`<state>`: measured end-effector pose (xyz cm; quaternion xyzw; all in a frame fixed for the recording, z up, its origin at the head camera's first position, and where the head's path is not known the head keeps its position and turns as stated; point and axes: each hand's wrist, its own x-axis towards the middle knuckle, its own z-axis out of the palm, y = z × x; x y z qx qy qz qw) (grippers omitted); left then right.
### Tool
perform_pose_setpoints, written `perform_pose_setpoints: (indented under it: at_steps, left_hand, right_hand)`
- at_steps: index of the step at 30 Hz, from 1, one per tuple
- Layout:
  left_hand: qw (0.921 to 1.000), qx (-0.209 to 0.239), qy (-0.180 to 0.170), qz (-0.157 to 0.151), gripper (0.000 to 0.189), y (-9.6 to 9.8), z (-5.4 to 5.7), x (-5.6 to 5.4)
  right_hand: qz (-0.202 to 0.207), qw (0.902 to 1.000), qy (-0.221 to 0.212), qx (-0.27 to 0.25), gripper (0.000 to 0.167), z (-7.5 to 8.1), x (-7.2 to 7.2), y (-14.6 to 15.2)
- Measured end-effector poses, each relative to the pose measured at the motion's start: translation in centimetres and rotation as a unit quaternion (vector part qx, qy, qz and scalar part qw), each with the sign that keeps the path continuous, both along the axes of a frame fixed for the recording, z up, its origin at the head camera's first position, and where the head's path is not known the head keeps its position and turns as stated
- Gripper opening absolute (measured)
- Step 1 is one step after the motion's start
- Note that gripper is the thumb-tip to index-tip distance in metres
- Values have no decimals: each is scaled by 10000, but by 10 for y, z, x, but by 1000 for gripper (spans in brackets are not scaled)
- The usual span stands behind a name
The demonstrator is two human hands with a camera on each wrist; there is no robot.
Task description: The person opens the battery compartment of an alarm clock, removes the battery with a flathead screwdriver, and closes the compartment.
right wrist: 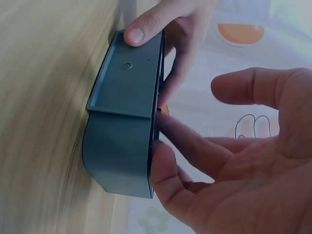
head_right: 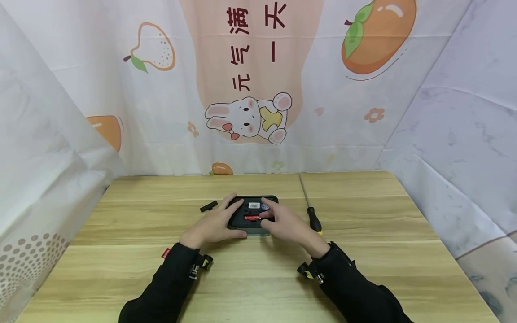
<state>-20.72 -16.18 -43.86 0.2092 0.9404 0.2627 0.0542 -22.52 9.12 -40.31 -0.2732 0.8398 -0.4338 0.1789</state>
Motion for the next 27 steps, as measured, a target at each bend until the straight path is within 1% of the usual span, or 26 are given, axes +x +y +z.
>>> perform_pose_setpoints:
  at_steps: [2,5,8,11,16,18,21,24,27]
  left_hand:
    - [10000,-29,4,-6,95,1,0,0]
    - [9999,-101,68,-40,94,2,-1,1]
    - [9997,-173,188,-45,90,2,-1,0]
    - [9991,-167,369,-113,84,3,-1,-1]
    - [9956,-193,775,-491,73,7,2,-3]
    - [9942,-236,876,-569,70,8,2,-3]
    - [9938,-268,947,-523,70,9,-1,-3]
    - [9941,-322,954,-392,74,8,-3,-2]
    - [9946,-350,912,-345,75,8,-2,-2]
  right_hand:
    - [-33,9999,115,-75,64,-1,-1,-2]
    - [-190,9984,495,-185,61,-3,-2,-3]
    - [-328,9969,699,-161,58,-4,-2,-4]
    - [-347,9970,647,-254,59,-2,-3,-4]
    - [-579,9947,602,-603,59,-1,-6,-3]
    - [-599,9938,640,-679,58,-2,-6,-2]
    - [-451,9947,362,-853,61,-1,-4,-3]
    - [-315,9947,-180,-959,66,4,-2,-6]
    - [-281,9945,-507,-871,68,8,0,-8]
